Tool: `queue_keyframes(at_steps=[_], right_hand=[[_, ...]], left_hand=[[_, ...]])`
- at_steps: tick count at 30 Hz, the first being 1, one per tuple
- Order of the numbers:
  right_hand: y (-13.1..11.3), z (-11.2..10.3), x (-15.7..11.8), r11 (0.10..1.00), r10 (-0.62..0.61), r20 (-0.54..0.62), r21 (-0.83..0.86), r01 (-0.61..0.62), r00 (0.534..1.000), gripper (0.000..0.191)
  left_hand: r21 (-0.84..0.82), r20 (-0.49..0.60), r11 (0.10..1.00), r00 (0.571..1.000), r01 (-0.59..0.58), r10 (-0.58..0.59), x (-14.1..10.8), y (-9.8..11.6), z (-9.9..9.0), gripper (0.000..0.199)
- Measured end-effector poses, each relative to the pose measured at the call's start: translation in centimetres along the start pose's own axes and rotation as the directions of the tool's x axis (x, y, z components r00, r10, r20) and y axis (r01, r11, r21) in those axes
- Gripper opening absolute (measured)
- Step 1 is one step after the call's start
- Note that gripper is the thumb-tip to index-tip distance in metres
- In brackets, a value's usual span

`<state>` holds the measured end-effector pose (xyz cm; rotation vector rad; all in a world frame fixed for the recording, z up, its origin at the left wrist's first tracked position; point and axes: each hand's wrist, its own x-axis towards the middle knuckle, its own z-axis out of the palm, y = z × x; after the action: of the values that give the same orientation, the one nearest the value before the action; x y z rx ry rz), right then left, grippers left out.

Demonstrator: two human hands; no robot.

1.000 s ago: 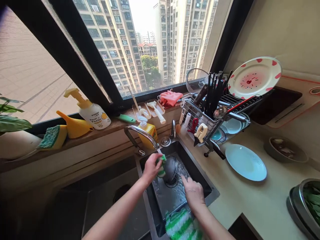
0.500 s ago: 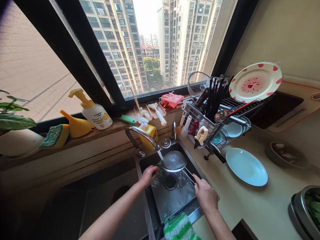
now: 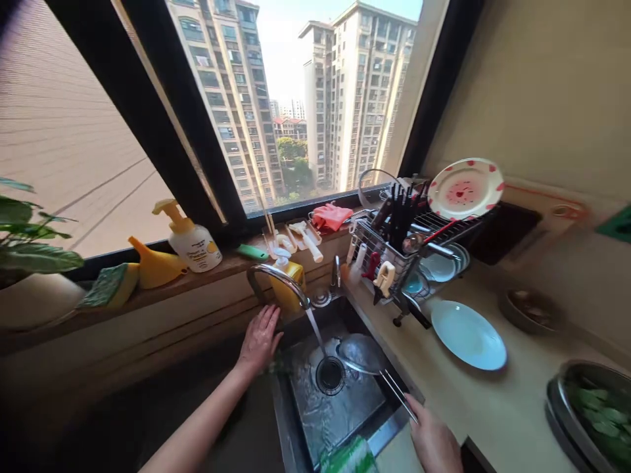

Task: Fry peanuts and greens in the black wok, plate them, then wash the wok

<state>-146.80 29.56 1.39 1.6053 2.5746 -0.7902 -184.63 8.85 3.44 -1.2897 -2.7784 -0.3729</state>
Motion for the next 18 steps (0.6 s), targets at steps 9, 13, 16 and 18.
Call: queue_keyframes(at_steps=[9, 13, 16, 18], right_hand=[[0.6, -0.5, -5.5, 0.997, -0.069, -0.187, -0.050, 0.060, 0.980, 0.052], [-0.4, 0.2, -7.1, 0.990, -0.091, -0.194, 0.091, 0.110, 0.977, 0.050], [0.8, 0.8, -7.9, 0.952, -0.071, -0.230, 0.275, 0.135, 0.971, 0.035], [2.7, 0.2, -8.0, 0.904, -0.017, -0.264, 0.407, 0.127, 0.964, 0.032]], left_hand=[[0.186, 0.009, 0.972, 0.989, -0.146, 0.147, 0.7, 1.3, 3.8, 0.060], [0.223, 0.009, 0.958, 0.983, -0.179, 0.182, -0.5, 2.6, 2.7, 0.066], [0.207, 0.036, 0.951, 0.973, -0.231, 0.228, -3.2, 4.5, 2.7, 0.079], [0.163, 0.081, 0.957, 0.970, -0.242, 0.231, -5.7, 5.5, 3.8, 0.078]])
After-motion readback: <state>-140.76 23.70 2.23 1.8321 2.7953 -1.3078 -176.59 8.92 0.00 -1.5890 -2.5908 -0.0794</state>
